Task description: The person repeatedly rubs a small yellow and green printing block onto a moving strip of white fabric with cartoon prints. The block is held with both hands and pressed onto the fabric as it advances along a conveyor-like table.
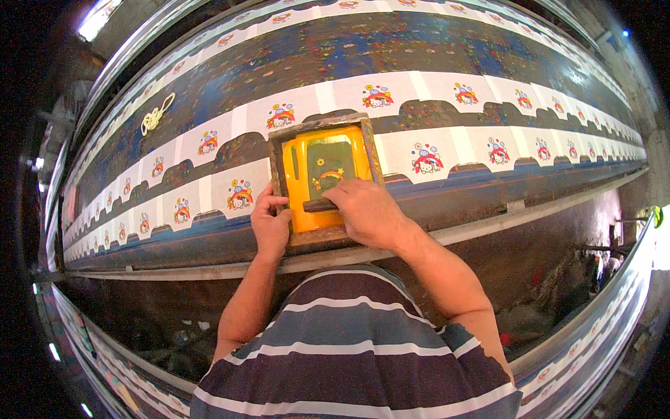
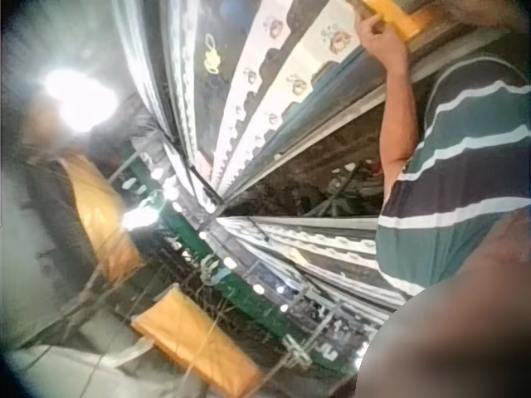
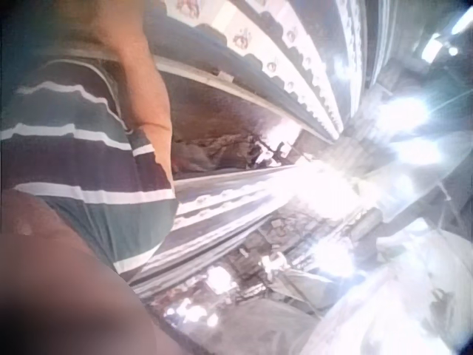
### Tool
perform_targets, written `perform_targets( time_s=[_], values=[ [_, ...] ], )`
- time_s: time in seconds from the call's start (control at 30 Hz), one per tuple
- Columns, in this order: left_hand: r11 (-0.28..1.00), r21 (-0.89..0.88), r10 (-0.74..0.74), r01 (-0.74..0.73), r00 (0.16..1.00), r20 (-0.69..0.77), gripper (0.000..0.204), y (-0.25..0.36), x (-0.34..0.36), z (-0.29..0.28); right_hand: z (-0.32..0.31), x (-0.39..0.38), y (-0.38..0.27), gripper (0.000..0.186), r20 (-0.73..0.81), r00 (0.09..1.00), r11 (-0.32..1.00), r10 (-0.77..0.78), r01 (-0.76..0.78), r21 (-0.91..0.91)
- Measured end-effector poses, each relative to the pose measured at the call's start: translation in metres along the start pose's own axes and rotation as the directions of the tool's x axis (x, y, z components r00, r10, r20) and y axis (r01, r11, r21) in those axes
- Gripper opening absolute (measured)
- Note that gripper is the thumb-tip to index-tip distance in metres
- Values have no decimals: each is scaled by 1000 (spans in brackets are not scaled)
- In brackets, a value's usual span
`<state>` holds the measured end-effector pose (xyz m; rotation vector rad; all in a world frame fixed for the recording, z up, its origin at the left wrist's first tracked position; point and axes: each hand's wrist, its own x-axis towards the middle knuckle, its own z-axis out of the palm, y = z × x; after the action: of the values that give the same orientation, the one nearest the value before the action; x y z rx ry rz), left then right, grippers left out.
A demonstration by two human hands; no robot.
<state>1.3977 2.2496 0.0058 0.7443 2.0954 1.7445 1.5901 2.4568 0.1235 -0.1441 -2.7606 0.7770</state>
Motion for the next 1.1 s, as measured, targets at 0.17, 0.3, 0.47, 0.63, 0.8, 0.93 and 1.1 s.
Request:
perform_targets(
  time_s=[0.17,0.3,0.47,0.63,0.8,0.93,1.1],
  values=[
    [990,-115,-90,84,995,-46,22,3,-2,3,-2,-8,-17,47,119,993,997,25,-34,69],
    [986,-124,-107,108,994,8,25,8,5,-4,18,-26,-34,53,35,999,1000,14,-14,0],
    [990,-56,-124,128,990,69,34,13,16,-15,35,-21,-20,53,-73,997,990,-15,5,-138],
    [984,-39,-170,174,981,94,36,17,20,-16,33,25,28,56,-113,993,989,-24,7,-151],
    [988,-18,-152,154,983,101,38,24,21,-18,19,83,70,58,-102,994,990,34,-48,-136],
    [991,12,-132,131,985,113,39,28,22,-20,12,106,81,54,-130,991,993,14,-29,-115],
    [994,29,-105,102,989,100,41,28,21,-16,18,89,68,49,-71,996,987,-55,43,-157]
  ],
)
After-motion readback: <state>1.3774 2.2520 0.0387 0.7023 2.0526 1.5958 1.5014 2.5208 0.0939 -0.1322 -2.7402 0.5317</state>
